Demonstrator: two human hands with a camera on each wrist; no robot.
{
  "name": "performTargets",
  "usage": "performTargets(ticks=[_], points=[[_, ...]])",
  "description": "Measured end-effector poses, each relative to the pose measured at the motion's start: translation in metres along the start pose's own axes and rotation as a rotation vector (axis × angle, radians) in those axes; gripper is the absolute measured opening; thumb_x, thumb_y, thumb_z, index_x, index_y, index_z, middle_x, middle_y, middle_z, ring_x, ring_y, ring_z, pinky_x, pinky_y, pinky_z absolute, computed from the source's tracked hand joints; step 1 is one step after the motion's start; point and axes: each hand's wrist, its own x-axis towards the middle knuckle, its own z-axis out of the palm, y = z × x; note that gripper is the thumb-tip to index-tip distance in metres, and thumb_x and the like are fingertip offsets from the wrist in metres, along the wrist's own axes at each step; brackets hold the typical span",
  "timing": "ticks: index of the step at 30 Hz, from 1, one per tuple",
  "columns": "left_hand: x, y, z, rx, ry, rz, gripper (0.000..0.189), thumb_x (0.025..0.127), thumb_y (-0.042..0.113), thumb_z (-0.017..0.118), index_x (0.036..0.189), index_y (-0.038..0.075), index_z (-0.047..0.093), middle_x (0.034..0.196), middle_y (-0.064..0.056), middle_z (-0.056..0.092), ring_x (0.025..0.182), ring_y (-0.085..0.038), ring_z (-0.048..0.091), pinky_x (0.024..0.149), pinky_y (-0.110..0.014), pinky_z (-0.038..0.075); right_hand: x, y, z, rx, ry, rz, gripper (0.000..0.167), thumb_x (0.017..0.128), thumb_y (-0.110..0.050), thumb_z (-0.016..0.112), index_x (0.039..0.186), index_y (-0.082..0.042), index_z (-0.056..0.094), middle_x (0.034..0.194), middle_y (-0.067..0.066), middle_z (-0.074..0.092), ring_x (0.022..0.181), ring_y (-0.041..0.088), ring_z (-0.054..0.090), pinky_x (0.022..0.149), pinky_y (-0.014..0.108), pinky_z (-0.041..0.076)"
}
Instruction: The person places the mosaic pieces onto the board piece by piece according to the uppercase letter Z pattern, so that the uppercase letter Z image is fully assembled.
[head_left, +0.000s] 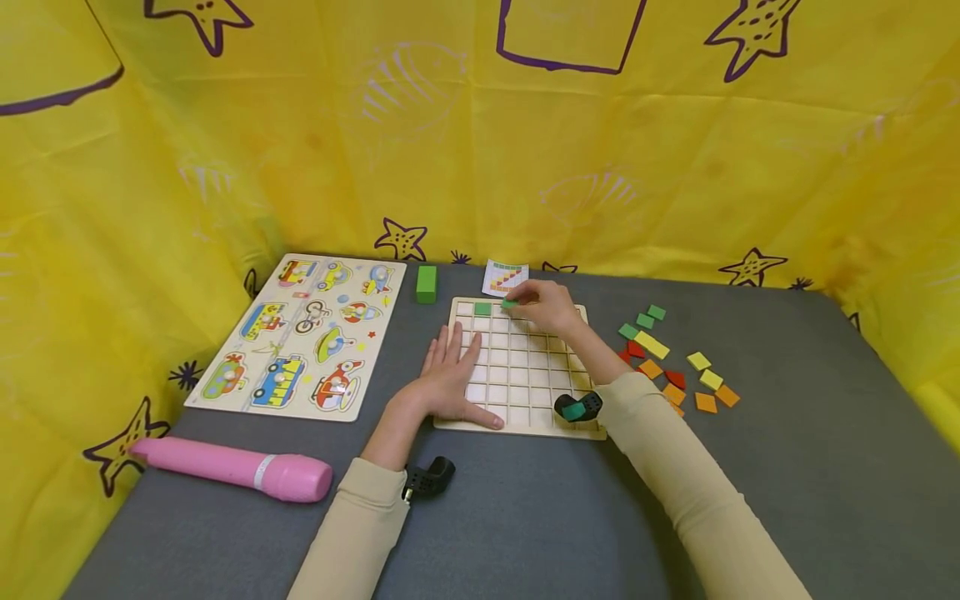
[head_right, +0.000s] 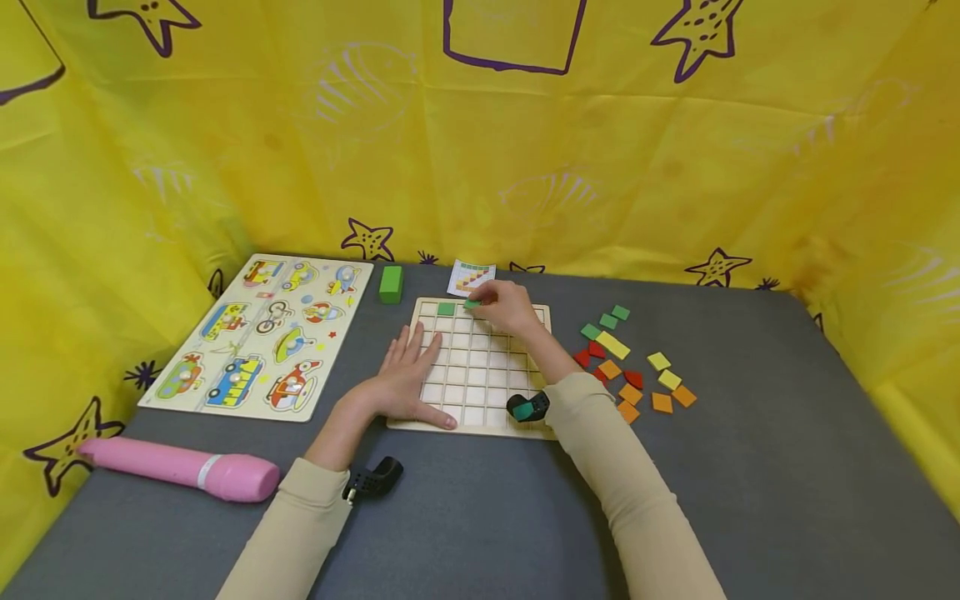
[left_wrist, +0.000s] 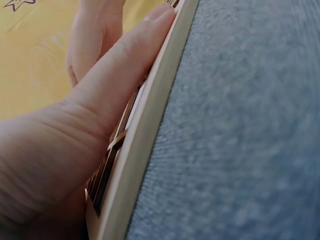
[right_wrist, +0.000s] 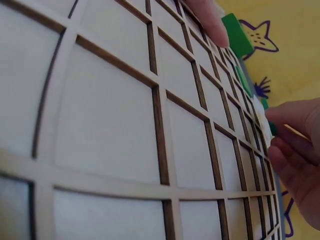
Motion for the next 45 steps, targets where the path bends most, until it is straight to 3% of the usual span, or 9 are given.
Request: performTargets(ticks=[14, 27, 31, 38, 45], points=[[0.004, 0.004, 0.005, -0.015, 0.029, 0.025, 0.133, 0.065, 0.069, 0.078, 0.157, 0.01, 0.002, 0.158, -0.021, -0.02, 0.142, -0.037, -0.025, 0.115, -0.049, -0.009, 0.001, 0.006, 0.009, -0.063, -0.009, -0.1, 0.016, 0.091, -0.011, 0.068, 0.107, -0.008, 0.072, 0.11, 0.01, 0.068, 0.107, 0.026, 0.059, 0.093, 0.042, 0.046], [0.0, 0.004, 0.004, -0.058, 0.027, -0.041, 0.139, 0.062, 0.07, 0.079, 0.157, 0.01, -0.004, 0.155, -0.02, -0.029, 0.144, -0.031, -0.023, 0.117, -0.044, -0.006, -0.011, 0.009, 0.002, 0.021, 0.011, -0.066, 0.025, 0.097, -0.012, 0.059, 0.121, -0.009, 0.068, 0.119, 0.009, 0.067, 0.114, 0.028, 0.059, 0.095, 0.043, 0.047], [-0.001, 0.0, 0.002, -0.08, 0.029, -0.025, 0.136, 0.064, 0.068, 0.079, 0.157, 0.011, -0.003, 0.156, -0.019, -0.026, 0.144, -0.032, -0.022, 0.116, -0.045, -0.007, -0.018, 0.016, -0.012, 0.047, 0.032, -0.05, 0.026, 0.1, -0.015, 0.056, 0.123, -0.008, 0.067, 0.121, 0.01, 0.066, 0.114, 0.029, 0.057, 0.094, 0.046, 0.046], [0.0, -0.004, 0.002, -0.083, 0.037, -0.004, 0.133, 0.067, 0.066, 0.079, 0.157, 0.01, -0.001, 0.158, -0.019, -0.022, 0.146, -0.032, -0.018, 0.116, -0.047, -0.006, -0.034, 0.049, -0.055, -0.081, 0.118, -0.001, 0.022, 0.099, -0.016, 0.058, 0.113, -0.004, 0.07, 0.11, 0.016, 0.068, 0.1, 0.032, 0.061, 0.085, 0.047, 0.048], [0.001, -0.002, 0.002, -0.077, 0.036, 0.006, 0.134, 0.066, 0.067, 0.078, 0.157, 0.01, -0.002, 0.157, -0.02, -0.023, 0.145, -0.033, -0.019, 0.116, -0.048, -0.006, -0.063, 0.076, -0.101, -0.248, 0.036, 0.099, 0.024, 0.095, -0.019, 0.062, 0.112, -0.001, 0.068, 0.108, 0.019, 0.067, 0.1, 0.036, 0.057, 0.089, 0.052, 0.044]])
